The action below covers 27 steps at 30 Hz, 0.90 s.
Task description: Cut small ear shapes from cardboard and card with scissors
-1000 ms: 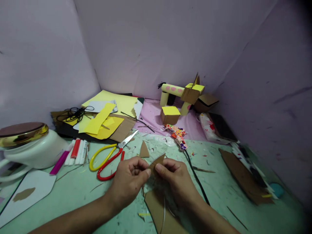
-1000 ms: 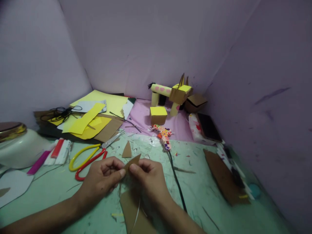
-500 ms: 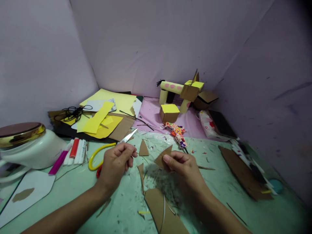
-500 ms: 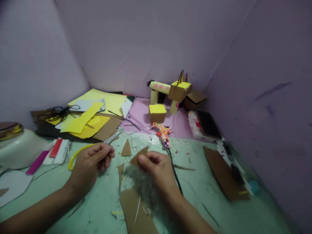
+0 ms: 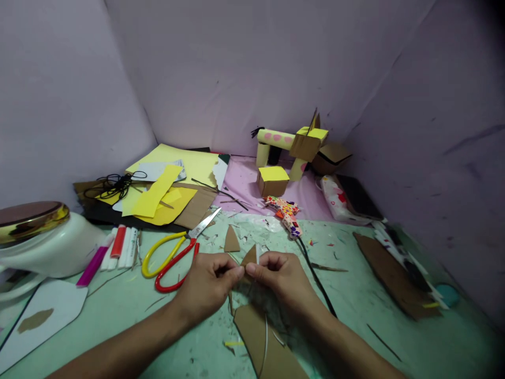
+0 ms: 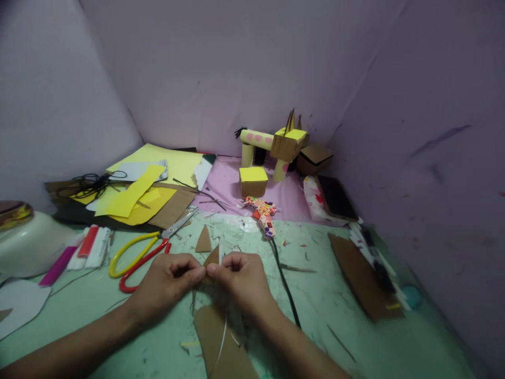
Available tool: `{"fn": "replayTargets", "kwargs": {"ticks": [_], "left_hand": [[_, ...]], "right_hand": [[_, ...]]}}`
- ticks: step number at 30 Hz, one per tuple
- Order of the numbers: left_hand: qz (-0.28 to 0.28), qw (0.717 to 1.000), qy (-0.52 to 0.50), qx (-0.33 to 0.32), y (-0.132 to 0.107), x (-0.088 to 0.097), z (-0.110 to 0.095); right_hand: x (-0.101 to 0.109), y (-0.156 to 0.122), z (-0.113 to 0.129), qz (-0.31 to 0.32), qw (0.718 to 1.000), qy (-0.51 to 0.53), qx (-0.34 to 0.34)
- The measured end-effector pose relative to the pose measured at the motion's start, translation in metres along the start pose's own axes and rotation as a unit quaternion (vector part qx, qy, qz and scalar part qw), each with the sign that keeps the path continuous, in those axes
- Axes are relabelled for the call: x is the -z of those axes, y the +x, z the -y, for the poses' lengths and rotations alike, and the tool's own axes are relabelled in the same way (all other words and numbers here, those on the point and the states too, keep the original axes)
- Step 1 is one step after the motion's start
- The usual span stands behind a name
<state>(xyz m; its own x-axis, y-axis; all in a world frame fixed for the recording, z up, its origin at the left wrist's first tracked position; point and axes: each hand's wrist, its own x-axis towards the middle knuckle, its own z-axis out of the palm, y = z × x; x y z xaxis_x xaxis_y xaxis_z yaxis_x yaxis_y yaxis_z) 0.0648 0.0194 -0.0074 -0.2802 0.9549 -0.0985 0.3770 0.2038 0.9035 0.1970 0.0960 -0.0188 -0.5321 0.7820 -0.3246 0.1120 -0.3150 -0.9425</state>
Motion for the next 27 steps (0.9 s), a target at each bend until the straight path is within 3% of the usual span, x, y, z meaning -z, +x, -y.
{"fn": "replayTargets", "kwargs": {"ticks": [9, 16, 20, 23, 27], "left_hand": [[-0.051, 0.998, 0.039, -0.009, 0.003, 0.007, 0.001], [0.034, 0.997, -0.047, 0.041, 0.004, 0.004, 0.002], [-0.041, 0.997, 0.063, 0.002, 0.006, 0.008, 0.003], [-0.107, 0.976, 0.189, -0.01, 0.014, 0.012, 0.004], [-0.097, 0.941, 0.322, 0.034, 0.027, 0.01, 0.004]], "right_hand": [[0.001, 0.007, -0.004, 0.002, 1.0, 0.016, -0.009], [0.001, 0.003, 0.002, 0.03, 0.999, 0.037, 0.019], [0.003, 0.003, 0.007, -0.046, 0.999, -0.008, -0.002], [0.006, 0.006, 0.005, -0.076, 0.996, -0.053, 0.005], [0.012, 0.013, -0.001, -0.057, 0.994, -0.088, 0.009]]}}
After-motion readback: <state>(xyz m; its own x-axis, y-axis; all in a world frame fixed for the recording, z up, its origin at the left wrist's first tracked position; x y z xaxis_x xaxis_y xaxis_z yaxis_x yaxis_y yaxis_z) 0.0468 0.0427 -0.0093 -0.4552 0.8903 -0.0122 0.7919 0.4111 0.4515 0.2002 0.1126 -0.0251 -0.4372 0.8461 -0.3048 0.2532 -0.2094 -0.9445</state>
